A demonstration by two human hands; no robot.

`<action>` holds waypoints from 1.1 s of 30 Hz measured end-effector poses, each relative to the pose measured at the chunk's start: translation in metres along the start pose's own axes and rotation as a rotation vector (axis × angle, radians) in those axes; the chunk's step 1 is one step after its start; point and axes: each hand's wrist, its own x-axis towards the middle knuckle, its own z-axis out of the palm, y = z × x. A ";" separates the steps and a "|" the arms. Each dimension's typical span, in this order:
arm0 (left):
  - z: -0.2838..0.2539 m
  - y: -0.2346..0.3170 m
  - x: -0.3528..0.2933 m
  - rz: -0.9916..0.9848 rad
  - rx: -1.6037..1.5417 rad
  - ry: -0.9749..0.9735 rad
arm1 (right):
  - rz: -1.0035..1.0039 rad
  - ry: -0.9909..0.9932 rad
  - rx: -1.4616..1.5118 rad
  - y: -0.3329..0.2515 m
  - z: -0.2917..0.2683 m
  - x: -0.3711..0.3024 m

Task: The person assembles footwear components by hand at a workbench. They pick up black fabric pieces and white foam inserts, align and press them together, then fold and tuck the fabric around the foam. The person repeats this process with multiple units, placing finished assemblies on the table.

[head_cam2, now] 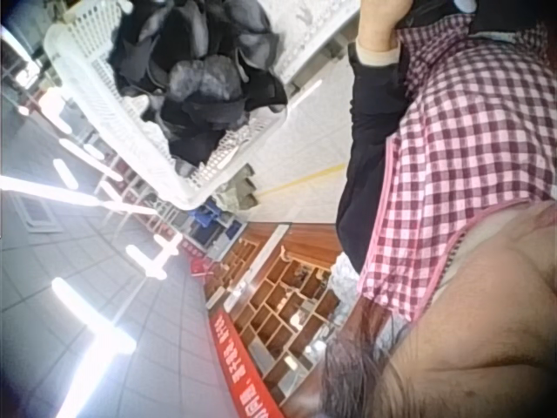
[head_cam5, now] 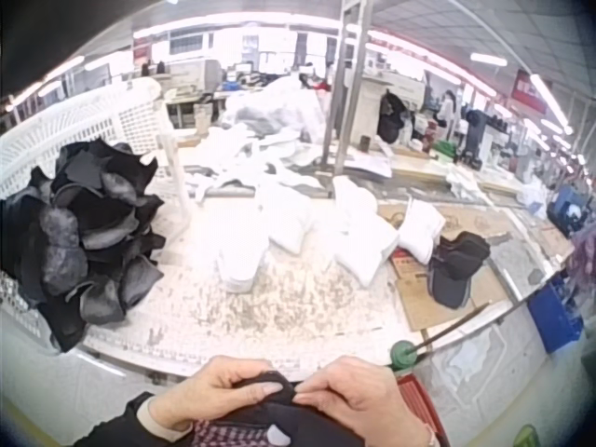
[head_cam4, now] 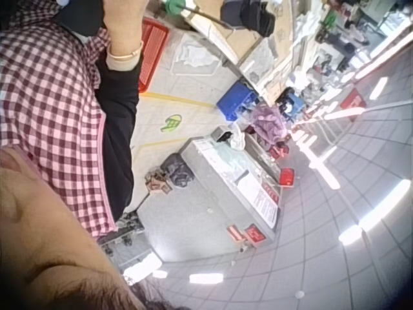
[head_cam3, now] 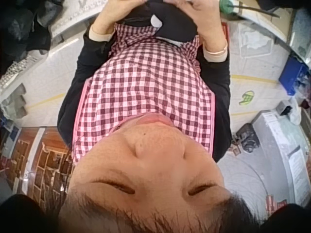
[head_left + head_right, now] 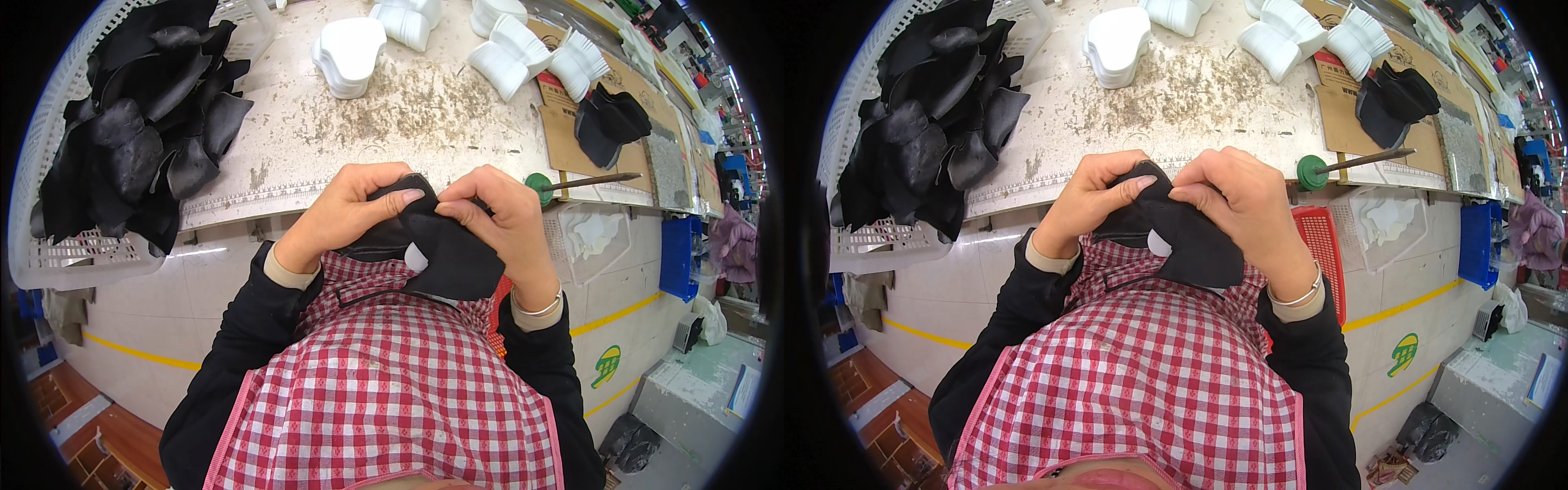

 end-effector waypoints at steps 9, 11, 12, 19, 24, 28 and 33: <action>0.001 -0.007 0.001 0.102 0.109 -0.043 | 0.284 -0.106 0.190 -0.004 -0.001 0.002; -0.002 -0.010 0.001 0.108 0.174 -0.078 | 0.307 -0.204 0.259 -0.003 -0.007 0.002; -0.002 -0.011 0.002 0.127 0.174 -0.068 | 0.355 -0.227 0.186 -0.003 -0.009 0.002; -0.011 0.022 0.014 0.085 0.465 -0.123 | 0.082 -0.052 -0.108 -0.014 0.003 0.013; -0.011 0.050 0.020 0.323 0.980 -0.027 | 0.081 -0.180 -0.015 0.003 0.002 0.004; -0.025 0.070 0.022 0.819 0.661 0.179 | 0.134 -0.033 0.098 0.024 0.002 -0.006; -0.036 0.063 0.010 0.301 0.358 0.338 | 0.202 0.481 1.220 0.035 0.008 0.001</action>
